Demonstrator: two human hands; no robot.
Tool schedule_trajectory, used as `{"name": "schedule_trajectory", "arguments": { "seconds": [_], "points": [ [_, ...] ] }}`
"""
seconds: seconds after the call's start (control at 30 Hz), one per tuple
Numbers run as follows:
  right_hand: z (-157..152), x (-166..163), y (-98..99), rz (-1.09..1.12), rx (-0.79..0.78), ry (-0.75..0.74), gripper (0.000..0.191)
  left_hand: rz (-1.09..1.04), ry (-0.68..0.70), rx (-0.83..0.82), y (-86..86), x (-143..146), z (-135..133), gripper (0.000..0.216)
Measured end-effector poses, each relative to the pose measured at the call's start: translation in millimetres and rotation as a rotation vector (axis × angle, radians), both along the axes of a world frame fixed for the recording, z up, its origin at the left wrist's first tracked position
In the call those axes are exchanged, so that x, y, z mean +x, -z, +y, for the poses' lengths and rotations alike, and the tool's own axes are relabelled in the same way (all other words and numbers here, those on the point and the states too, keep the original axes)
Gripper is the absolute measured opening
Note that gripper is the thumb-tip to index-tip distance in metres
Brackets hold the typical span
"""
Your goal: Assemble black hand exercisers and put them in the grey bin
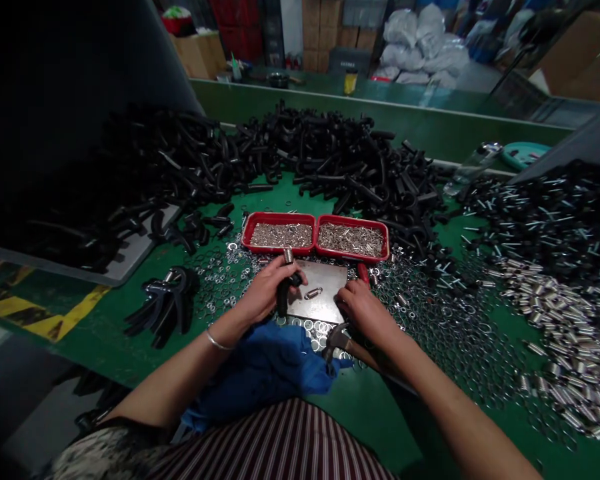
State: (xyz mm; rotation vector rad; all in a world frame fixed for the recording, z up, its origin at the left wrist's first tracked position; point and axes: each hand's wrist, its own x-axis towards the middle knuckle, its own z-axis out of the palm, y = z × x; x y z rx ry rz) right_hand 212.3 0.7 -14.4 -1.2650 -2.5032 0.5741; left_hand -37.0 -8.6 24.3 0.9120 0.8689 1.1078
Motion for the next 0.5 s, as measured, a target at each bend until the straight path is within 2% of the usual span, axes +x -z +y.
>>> {"name": "schedule_trajectory", "arguments": {
  "seconds": [0.1, 0.2, 0.27, 0.33, 0.43, 0.5],
  "points": [
    [-2.1, -4.2, 4.8, 0.039, 0.016, 0.031, 0.016, 0.143, 0.030, 0.018, 5.1, 0.8, -0.4, 0.027],
    [-6.3, -18.4, -3.8, 0.358, -0.092, 0.198, 0.012, 0.273, -0.117, 0.097, 11.4, 10.2, -3.4, 0.029],
    [-12.7, -33.6, -13.4, 0.685, -0.286, 0.359, 0.015, 0.351, -0.173, 0.193, 13.2, 16.5, -4.4, 0.029],
    [-21.0, -50.9, -21.4, 1.006, -0.558, 0.455, 0.024, 0.420, -0.179, 0.294, 12.8, 20.8, -4.9, 0.028],
    [-30.4, -71.5, -25.4, 1.296, -0.904, 0.452, 0.027, 0.523, -0.186, 0.377, 11.0, 23.3, -6.0, 0.025],
    [-32.7, -76.8, -23.2, 1.366, -1.022, 0.444, 0.024, 0.592, -0.187, 0.405, 10.8, 22.9, -7.1, 0.023]
  ]
}}
